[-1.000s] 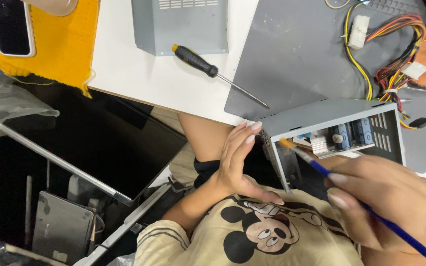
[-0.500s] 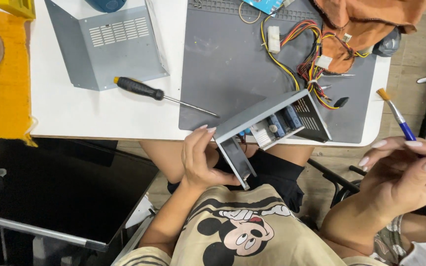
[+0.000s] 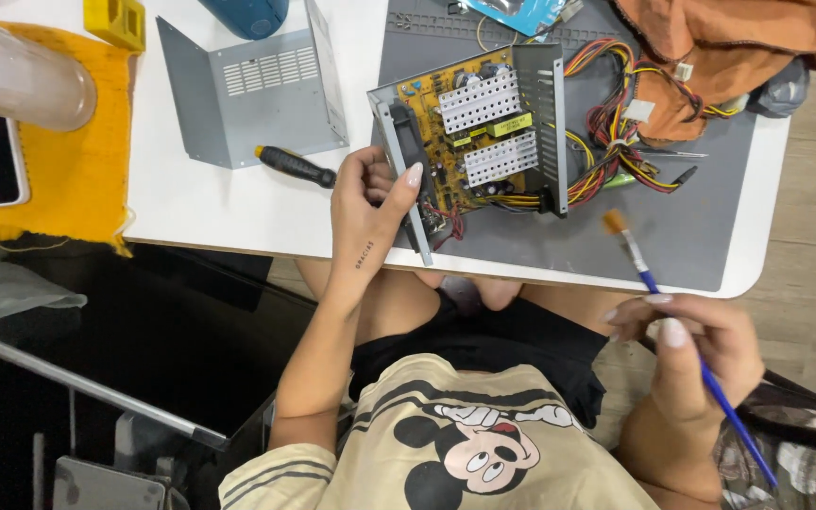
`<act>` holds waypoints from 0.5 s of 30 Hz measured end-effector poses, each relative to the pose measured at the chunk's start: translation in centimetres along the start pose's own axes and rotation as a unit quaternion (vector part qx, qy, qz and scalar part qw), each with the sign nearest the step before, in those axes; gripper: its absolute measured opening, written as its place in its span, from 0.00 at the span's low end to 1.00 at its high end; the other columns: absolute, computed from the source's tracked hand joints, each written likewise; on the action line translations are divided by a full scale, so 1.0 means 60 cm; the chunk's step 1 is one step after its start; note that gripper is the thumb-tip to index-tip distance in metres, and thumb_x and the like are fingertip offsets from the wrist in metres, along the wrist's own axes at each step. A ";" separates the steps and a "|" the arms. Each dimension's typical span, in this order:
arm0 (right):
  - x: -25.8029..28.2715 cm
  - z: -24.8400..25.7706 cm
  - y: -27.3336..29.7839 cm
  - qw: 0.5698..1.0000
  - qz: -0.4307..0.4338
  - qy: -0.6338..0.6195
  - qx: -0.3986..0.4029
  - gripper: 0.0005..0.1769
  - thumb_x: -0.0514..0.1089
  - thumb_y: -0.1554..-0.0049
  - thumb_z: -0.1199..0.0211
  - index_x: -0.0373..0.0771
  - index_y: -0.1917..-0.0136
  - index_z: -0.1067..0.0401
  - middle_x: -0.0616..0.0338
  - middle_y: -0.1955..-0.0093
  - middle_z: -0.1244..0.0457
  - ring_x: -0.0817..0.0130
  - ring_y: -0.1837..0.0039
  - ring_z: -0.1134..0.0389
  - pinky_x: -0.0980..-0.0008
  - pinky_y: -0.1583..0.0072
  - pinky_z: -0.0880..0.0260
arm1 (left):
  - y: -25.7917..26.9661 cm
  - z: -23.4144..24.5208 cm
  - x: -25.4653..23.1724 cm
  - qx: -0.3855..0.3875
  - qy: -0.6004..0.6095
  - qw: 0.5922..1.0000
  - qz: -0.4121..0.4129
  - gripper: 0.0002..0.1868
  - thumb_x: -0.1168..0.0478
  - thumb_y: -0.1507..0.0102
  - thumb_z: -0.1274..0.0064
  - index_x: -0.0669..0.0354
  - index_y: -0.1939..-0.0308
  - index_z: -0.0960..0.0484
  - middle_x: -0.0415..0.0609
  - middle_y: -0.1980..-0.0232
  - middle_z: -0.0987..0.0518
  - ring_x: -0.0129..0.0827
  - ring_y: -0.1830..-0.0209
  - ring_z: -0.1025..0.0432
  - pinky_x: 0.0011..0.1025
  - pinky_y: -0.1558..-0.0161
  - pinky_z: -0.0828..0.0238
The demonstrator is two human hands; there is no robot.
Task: Cleaning the internal components of a computer power supply unit using a brush.
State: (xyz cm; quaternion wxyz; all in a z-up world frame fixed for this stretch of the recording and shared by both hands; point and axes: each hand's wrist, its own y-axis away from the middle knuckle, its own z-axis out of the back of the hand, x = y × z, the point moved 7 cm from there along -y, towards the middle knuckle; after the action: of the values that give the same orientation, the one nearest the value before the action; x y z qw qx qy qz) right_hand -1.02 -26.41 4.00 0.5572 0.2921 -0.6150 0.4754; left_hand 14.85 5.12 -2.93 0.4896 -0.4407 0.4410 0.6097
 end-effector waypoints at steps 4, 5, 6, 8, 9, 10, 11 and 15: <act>-0.009 -0.040 -0.001 0.985 -0.058 0.078 0.139 0.10 0.39 0.34 0.47 0.28 0.45 0.31 0.41 0.57 0.29 0.61 0.61 0.26 0.72 0.52 0.23 | -0.011 0.002 0.000 0.043 0.007 0.992 0.117 0.33 0.38 0.40 0.43 0.59 0.43 0.24 0.33 0.62 0.35 0.17 0.62 0.41 0.19 0.58 0.41; -0.012 -0.045 -0.002 0.980 -0.060 0.089 0.166 0.10 0.37 0.34 0.46 0.27 0.46 0.29 0.44 0.57 0.29 0.63 0.60 0.26 0.73 0.51 0.24 | -0.012 -0.001 0.001 0.057 0.008 0.988 0.145 0.35 0.35 0.41 0.45 0.59 0.42 0.26 0.35 0.59 0.35 0.20 0.58 0.40 0.21 0.54 0.41; -0.011 -0.047 -0.003 0.980 -0.062 0.086 0.167 0.10 0.37 0.34 0.46 0.27 0.46 0.29 0.44 0.57 0.29 0.63 0.60 0.26 0.73 0.51 0.24 | -0.016 0.001 -0.002 0.055 0.005 0.988 0.147 0.35 0.35 0.41 0.45 0.59 0.42 0.26 0.35 0.59 0.35 0.20 0.58 0.40 0.21 0.54 0.41; -0.011 -0.047 -0.006 0.979 -0.078 0.094 0.164 0.09 0.36 0.33 0.47 0.26 0.48 0.29 0.44 0.58 0.29 0.63 0.59 0.26 0.73 0.50 0.23 | -0.021 0.000 -0.004 0.073 -0.013 0.983 0.170 0.30 0.36 0.41 0.45 0.56 0.49 0.25 0.34 0.60 0.32 0.19 0.59 0.37 0.21 0.54 0.39; -0.010 -0.048 -0.006 0.979 -0.080 0.092 0.165 0.09 0.36 0.33 0.47 0.26 0.48 0.29 0.44 0.58 0.29 0.63 0.59 0.26 0.73 0.50 0.23 | -0.026 -0.001 0.003 0.072 -0.015 0.982 0.172 0.30 0.36 0.41 0.45 0.56 0.49 0.25 0.34 0.60 0.32 0.19 0.59 0.37 0.21 0.54 0.39; -0.012 -0.046 -0.006 0.978 -0.092 0.100 0.158 0.09 0.35 0.33 0.47 0.26 0.48 0.28 0.44 0.58 0.30 0.63 0.59 0.27 0.73 0.50 0.24 | -0.029 -0.004 0.012 0.079 0.001 0.979 0.186 0.26 0.37 0.41 0.44 0.53 0.55 0.27 0.34 0.62 0.34 0.19 0.61 0.37 0.22 0.55 0.37; -0.013 -0.044 -0.008 0.977 -0.103 0.108 0.151 0.09 0.35 0.33 0.46 0.26 0.48 0.28 0.45 0.59 0.30 0.63 0.59 0.27 0.72 0.50 0.25 | -0.034 -0.008 0.020 0.086 0.019 0.976 0.198 0.24 0.38 0.41 0.43 0.51 0.60 0.29 0.34 0.65 0.36 0.20 0.64 0.37 0.23 0.57 0.35; -0.001 -0.041 -0.009 0.976 -0.128 0.117 0.134 0.10 0.36 0.33 0.46 0.27 0.49 0.27 0.45 0.58 0.30 0.62 0.58 0.27 0.72 0.50 0.26 | -0.052 -0.007 0.034 0.087 -0.003 0.971 0.223 0.27 0.37 0.44 0.42 0.55 0.58 0.22 0.36 0.63 0.28 0.20 0.62 0.31 0.23 0.57 0.26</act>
State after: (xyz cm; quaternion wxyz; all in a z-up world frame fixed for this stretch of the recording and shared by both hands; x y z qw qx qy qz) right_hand 0.48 -24.38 3.87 0.6376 0.3829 -0.4336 0.5087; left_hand 17.70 5.57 -5.32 0.3789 -0.2849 0.5783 0.6640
